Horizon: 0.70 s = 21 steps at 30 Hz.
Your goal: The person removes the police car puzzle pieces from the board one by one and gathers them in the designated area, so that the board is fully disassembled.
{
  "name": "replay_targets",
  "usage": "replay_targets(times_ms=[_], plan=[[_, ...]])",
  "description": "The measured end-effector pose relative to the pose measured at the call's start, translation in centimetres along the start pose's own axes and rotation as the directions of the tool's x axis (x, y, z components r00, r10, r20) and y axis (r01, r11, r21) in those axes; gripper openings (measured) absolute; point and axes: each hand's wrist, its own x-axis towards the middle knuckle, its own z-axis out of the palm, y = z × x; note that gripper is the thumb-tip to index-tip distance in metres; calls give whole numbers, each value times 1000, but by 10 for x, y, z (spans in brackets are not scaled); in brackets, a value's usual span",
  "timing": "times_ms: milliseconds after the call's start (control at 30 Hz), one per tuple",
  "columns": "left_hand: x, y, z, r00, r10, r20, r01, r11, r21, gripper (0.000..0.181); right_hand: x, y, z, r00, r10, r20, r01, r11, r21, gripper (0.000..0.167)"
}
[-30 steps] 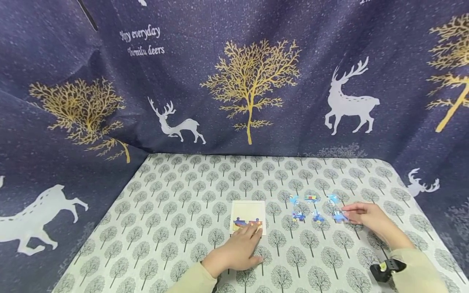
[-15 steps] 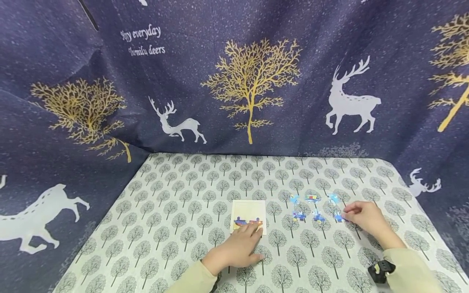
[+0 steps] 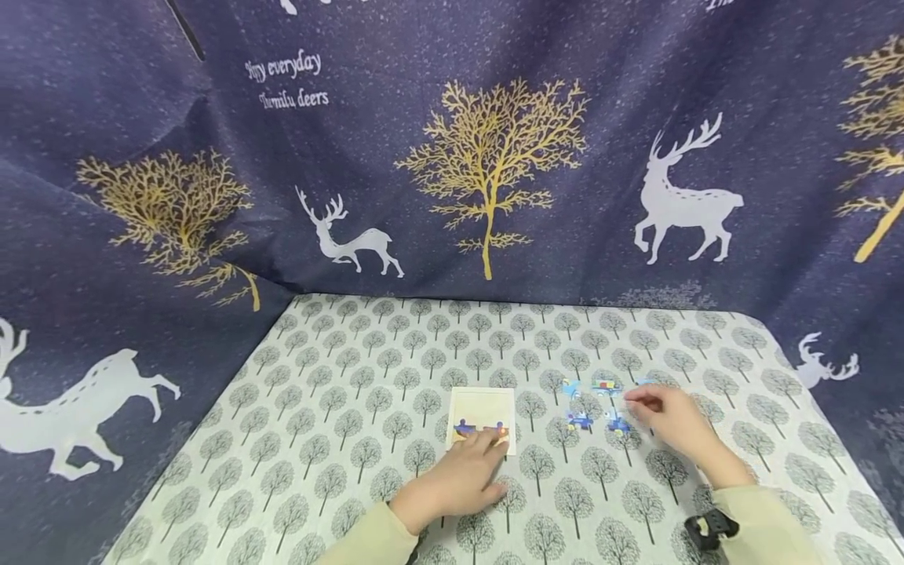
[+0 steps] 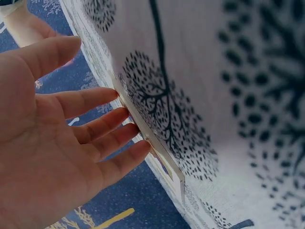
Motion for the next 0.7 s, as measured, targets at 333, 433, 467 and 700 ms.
replay_targets(times_ms=[333, 433, 467, 700], plan=[[-14, -1, 4, 999, -26, 20, 27, 999, -33, 63, 35, -64, 44, 991, -94, 100, 76, 983, 167, 17], [-17, -4, 4, 999, -31, 18, 32, 999, -28, 64, 43, -80, 63, 984, -134, 121, 107, 973, 204, 16], [-18, -5, 3, 999, -30, 16, 31, 999, -24, 64, 45, -84, 69, 981, -147, 130, 118, 971, 209, 16], [-24, -7, 1, 1000, -5, 11, 5, 1000, 10, 64, 57, -110, 104, 946, -261, 190, 208, 943, 258, 18]])
